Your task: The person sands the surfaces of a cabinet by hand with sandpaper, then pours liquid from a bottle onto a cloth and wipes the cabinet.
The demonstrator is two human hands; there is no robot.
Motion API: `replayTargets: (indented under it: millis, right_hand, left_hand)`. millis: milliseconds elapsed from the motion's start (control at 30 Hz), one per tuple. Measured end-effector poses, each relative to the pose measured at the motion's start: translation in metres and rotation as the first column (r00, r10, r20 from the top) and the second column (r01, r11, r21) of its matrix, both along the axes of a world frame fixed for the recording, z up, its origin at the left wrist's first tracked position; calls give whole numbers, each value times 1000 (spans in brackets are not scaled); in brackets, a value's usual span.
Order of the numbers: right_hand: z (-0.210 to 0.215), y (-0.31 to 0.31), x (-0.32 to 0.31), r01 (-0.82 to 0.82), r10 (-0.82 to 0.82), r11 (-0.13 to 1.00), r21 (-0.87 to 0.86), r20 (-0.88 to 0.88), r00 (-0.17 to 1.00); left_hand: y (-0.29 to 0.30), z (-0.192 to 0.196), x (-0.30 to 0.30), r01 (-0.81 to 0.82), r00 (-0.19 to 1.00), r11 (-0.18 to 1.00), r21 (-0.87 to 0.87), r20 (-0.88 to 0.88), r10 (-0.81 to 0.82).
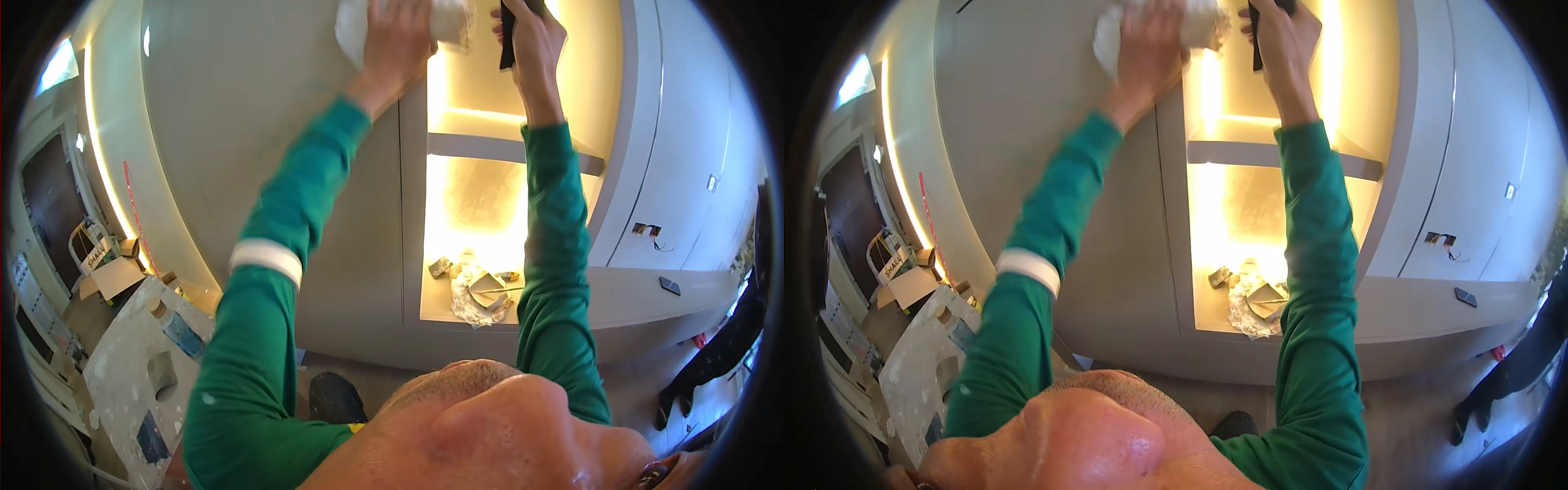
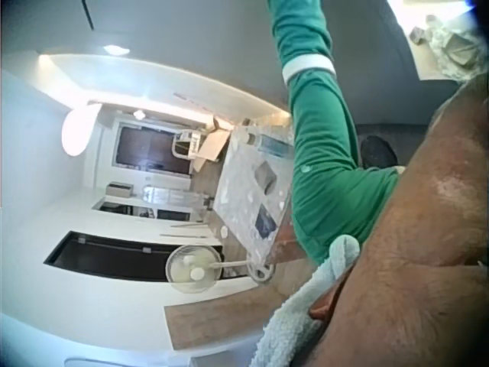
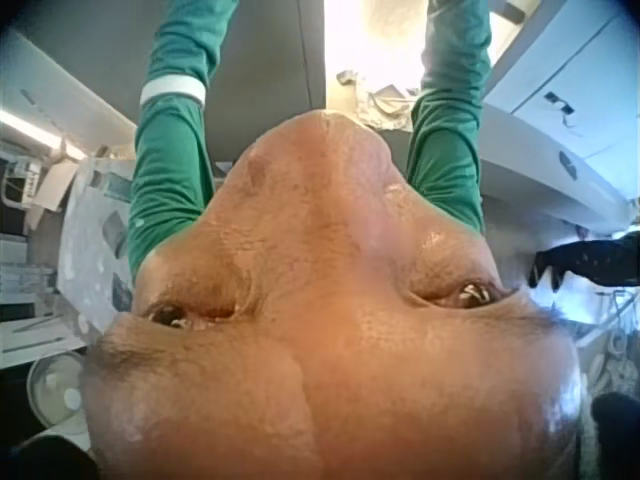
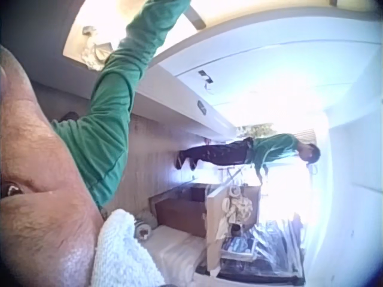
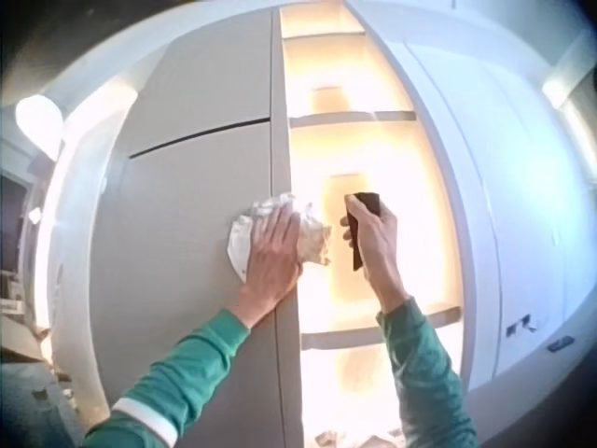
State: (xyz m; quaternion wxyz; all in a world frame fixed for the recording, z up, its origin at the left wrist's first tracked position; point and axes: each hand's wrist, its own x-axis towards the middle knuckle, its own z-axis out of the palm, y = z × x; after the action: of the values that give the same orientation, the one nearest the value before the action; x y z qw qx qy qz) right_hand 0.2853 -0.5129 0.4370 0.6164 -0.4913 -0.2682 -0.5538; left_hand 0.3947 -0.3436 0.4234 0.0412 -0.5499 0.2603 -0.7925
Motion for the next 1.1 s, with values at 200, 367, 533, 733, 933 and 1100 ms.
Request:
replayTargets:
  millis: [200, 367, 533, 733, 933, 1100]
  right_hand:
    - [121, 28, 49, -76, 46, 980, -182, -163, 986]
    - [133, 40, 66, -51, 17, 988, -146, -222, 975]
    - [134, 45, 91, -12, -11, 990, -143, -153, 988]
    - [167, 50, 107, 68, -70, 995, -70, -36, 997]
    - [194, 54, 90, -142, 137, 988, -61, -87, 987]
    - [177, 54, 95, 27, -29, 999, -32, -82, 996]
  left_hand:
    - [-3, -118, -22, 280, 949, 959, -33, -138, -282]
    - [7, -118, -18, 242, 960, 970, 3, -144, -239]
    - [11, -118, -19, 276, 952, 961, -13, -129, -276]
    - [5, -118, -16, 283, 951, 959, -15, -125, -283]
    - [7, -117, -19, 264, 957, 964, -14, -122, -264]
    - [11, -118, -14, 213, 970, 977, -14, -116, -213]
